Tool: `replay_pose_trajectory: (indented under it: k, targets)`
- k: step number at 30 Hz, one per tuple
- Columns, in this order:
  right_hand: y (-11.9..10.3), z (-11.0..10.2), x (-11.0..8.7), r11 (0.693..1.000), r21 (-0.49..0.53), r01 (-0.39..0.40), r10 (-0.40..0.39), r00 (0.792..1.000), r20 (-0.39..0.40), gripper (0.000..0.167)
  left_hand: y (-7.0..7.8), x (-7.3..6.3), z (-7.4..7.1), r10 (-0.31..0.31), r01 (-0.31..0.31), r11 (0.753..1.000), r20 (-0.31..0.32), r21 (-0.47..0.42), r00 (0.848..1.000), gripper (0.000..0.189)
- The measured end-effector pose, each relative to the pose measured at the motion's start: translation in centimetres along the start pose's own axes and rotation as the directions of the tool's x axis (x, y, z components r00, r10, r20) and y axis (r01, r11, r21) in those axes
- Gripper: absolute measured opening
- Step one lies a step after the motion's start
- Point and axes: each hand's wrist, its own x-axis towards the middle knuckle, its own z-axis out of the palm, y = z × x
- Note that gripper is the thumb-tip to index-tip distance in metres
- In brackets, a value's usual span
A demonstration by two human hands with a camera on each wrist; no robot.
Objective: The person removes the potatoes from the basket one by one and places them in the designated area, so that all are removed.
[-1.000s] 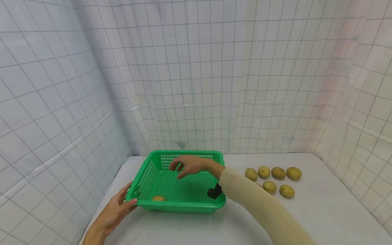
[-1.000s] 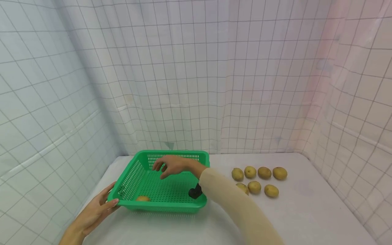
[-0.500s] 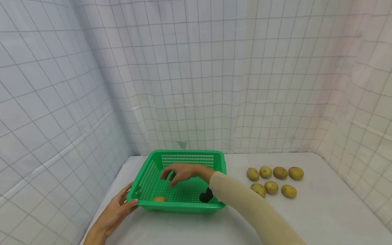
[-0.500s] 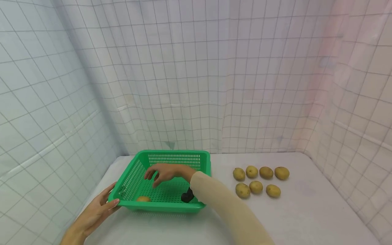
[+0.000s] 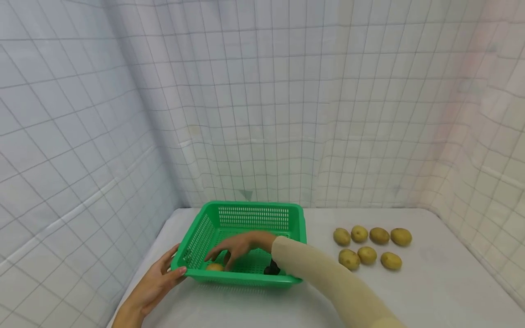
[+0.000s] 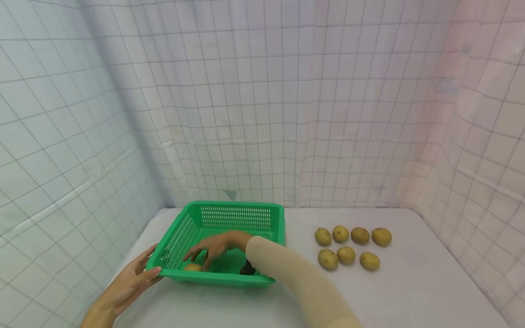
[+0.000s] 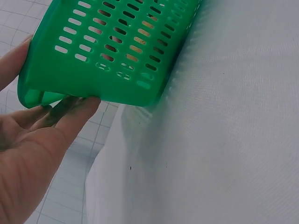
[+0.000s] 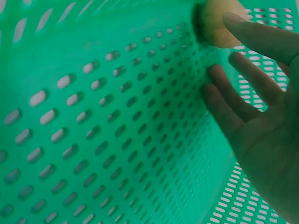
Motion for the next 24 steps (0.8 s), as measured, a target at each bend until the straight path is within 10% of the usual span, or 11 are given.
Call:
replay_pose_trajectory:
  k: [12,24]
  targets:
    - [-0.5,1.0,1.0,0.992,-0.124,0.023,-0.018,0.999,0.042,0.043,-0.2,-0.6,0.1,-0.005,0.006,1.000,0.015,-0.027,1.000,0.081]
    - [-1.3,-1.3,-3.7,0.988,-0.114,-0.101,0.088,0.990,-0.113,0.043,-0.3,-0.1,0.1,0.006,-0.006,1.000,0.005,-0.022,1.000,0.082]
